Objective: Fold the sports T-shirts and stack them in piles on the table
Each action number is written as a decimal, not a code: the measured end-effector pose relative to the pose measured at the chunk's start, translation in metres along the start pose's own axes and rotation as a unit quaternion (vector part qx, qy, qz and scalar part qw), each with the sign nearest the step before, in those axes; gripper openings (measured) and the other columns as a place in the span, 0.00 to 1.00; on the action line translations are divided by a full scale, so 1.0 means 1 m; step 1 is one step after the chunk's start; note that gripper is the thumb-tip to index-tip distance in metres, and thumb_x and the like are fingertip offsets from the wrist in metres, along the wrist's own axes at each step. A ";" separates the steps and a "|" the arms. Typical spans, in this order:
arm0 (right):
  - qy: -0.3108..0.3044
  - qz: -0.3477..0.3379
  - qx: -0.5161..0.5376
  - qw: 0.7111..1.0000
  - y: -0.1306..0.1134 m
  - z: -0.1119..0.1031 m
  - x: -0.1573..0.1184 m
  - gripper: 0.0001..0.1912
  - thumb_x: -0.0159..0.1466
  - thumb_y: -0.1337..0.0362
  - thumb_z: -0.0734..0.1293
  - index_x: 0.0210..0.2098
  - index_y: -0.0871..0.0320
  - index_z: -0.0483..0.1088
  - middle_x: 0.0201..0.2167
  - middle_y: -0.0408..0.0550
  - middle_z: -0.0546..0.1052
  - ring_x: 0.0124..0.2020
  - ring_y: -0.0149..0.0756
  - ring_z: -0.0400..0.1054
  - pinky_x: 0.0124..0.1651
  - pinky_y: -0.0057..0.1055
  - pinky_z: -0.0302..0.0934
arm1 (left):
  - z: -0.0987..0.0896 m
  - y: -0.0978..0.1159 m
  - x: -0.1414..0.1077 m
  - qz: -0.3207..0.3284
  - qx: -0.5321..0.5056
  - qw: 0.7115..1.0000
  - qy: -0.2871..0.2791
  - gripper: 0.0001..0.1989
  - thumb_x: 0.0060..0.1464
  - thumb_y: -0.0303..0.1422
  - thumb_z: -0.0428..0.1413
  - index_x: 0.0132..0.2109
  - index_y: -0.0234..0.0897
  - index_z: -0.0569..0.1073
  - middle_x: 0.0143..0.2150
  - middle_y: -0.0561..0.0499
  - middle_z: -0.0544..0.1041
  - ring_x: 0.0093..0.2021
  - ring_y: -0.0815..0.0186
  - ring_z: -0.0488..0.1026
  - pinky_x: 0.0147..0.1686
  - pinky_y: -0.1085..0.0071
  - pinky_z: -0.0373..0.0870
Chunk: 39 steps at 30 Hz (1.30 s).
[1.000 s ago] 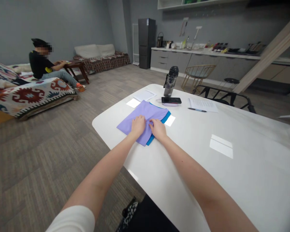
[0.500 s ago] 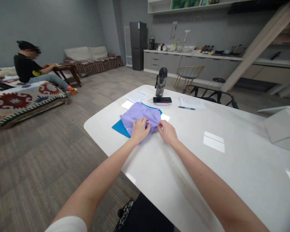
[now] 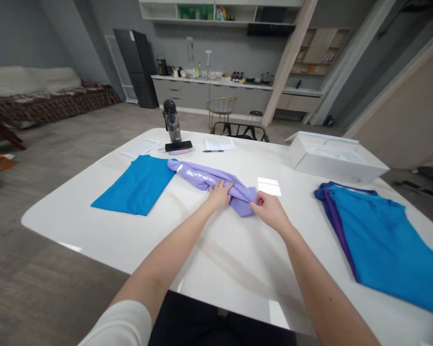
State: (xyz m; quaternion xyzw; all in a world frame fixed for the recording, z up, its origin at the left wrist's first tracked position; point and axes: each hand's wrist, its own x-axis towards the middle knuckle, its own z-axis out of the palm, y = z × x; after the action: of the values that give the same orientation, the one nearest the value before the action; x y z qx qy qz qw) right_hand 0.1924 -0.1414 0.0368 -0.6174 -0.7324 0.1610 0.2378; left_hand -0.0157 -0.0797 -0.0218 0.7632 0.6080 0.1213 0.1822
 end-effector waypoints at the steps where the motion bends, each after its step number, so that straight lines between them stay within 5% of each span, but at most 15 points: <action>1: -0.021 0.003 -0.004 1.000 0.010 -0.005 -0.009 0.08 0.57 0.63 0.67 0.25 0.52 0.63 0.20 0.40 0.70 0.24 0.35 0.63 0.29 0.31 0.51 | 0.008 0.012 0.012 0.035 -0.003 0.999 -0.015 0.32 0.63 0.31 0.48 0.73 0.46 0.62 0.78 0.39 0.53 0.77 0.40 0.47 0.68 0.28 0.47; 5: -0.148 -0.004 -0.006 0.989 0.037 -0.016 -0.032 0.11 0.58 0.64 0.69 0.23 0.54 0.62 0.20 0.39 0.69 0.24 0.32 0.62 0.28 0.29 0.50 | 0.027 0.055 0.053 0.152 -0.044 0.985 -0.070 0.29 0.55 0.25 0.51 0.62 0.51 0.77 0.75 0.49 0.62 0.76 0.47 0.52 0.73 0.37 0.43; 9: -0.291 0.011 0.063 0.955 0.054 -0.023 -0.026 0.20 0.65 0.51 0.68 0.23 0.54 0.66 0.20 0.39 0.70 0.23 0.31 0.62 0.26 0.29 0.51 | 0.029 0.080 0.069 0.172 -0.140 0.973 -0.066 0.26 0.50 0.21 0.51 0.52 0.45 0.83 0.62 0.50 0.78 0.66 0.56 0.70 0.70 0.56 0.60; 11: -0.232 0.020 0.076 0.969 0.063 -0.022 -0.016 0.22 0.69 0.48 0.65 0.25 0.55 0.69 0.23 0.41 0.73 0.25 0.33 0.65 0.29 0.29 0.56 | 0.028 0.084 0.070 0.087 -0.146 0.984 0.048 0.23 0.56 0.24 0.49 0.54 0.41 0.81 0.57 0.46 0.80 0.60 0.55 0.74 0.65 0.57 0.66; 14: -0.079 0.017 0.051 0.995 0.077 -0.013 -0.006 0.11 0.68 0.55 0.68 0.36 0.56 0.74 0.36 0.47 0.79 0.36 0.36 0.72 0.41 0.30 0.62 | 0.030 0.087 0.072 -0.035 -0.057 0.979 0.190 0.22 0.66 0.37 0.48 0.62 0.37 0.74 0.60 0.36 0.76 0.62 0.45 0.72 0.63 0.45 0.64; 18: -0.078 0.001 0.025 0.997 0.081 0.004 -0.013 0.16 0.63 0.61 0.74 0.50 0.56 0.74 0.46 0.51 0.79 0.45 0.40 0.74 0.48 0.33 0.63 | 0.043 0.090 0.090 -0.032 0.023 0.995 0.090 0.37 0.65 0.52 0.50 0.70 0.32 0.63 0.68 0.27 0.66 0.67 0.38 0.65 0.65 0.42 0.58; 22: -0.158 -0.003 0.016 0.987 0.062 0.009 -0.026 0.19 0.64 0.60 0.73 0.53 0.56 0.74 0.38 0.48 0.79 0.38 0.40 0.74 0.40 0.31 0.61 | 0.053 0.090 0.118 0.049 0.037 0.998 -0.009 0.39 0.65 0.53 0.50 0.74 0.35 0.57 0.78 0.32 0.50 0.77 0.42 0.48 0.73 0.46 0.43; 25: -0.236 -0.012 0.076 0.969 0.051 0.005 -0.031 0.24 0.66 0.60 0.72 0.61 0.55 0.71 0.30 0.42 0.78 0.32 0.37 0.72 0.34 0.29 0.58 | 0.052 0.089 0.126 0.105 0.025 0.994 -0.033 0.36 0.67 0.51 0.49 0.74 0.37 0.58 0.79 0.36 0.48 0.78 0.46 0.45 0.74 0.47 0.40; 27: -0.249 -0.011 0.110 0.962 0.051 0.002 -0.033 0.24 0.66 0.60 0.71 0.60 0.54 0.70 0.29 0.41 0.77 0.31 0.36 0.71 0.33 0.29 0.57 | 0.049 0.089 0.118 0.115 0.016 0.993 -0.020 0.33 0.69 0.49 0.47 0.74 0.39 0.59 0.78 0.37 0.51 0.77 0.46 0.48 0.74 0.45 0.43; 32: -0.095 0.029 -0.022 0.995 0.070 -0.007 -0.032 0.10 0.66 0.62 0.71 0.46 0.57 0.73 0.45 0.50 0.78 0.45 0.40 0.73 0.43 0.31 0.60 | 0.040 0.088 0.056 0.174 0.001 0.982 0.076 0.27 0.69 0.46 0.49 0.68 0.38 0.67 0.71 0.39 0.66 0.70 0.51 0.64 0.70 0.52 0.57; 34: -0.101 0.025 -0.054 0.993 0.075 -0.010 -0.031 0.10 0.65 0.63 0.73 0.45 0.57 0.73 0.48 0.51 0.78 0.49 0.42 0.72 0.47 0.31 0.60 | 0.033 0.084 0.025 0.208 0.005 0.976 0.065 0.21 0.68 0.43 0.52 0.62 0.40 0.73 0.68 0.42 0.69 0.67 0.53 0.67 0.68 0.55 0.61; 39: -0.180 0.037 -0.062 0.981 0.062 -0.006 -0.037 0.08 0.64 0.62 0.73 0.42 0.56 0.76 0.35 0.49 0.80 0.39 0.42 0.74 0.38 0.31 0.58 | 0.010 0.067 -0.032 0.235 -0.016 0.971 0.029 0.16 0.68 0.37 0.53 0.58 0.40 0.75 0.60 0.44 0.76 0.58 0.57 0.75 0.61 0.60 0.70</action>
State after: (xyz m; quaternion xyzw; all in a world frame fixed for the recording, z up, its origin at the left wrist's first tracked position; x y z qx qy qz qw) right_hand 0.2517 -0.1667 0.0035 -0.6189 -0.7482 0.2321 0.0573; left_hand 0.0405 -0.1254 -0.0015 0.8776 0.4149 0.1927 0.1429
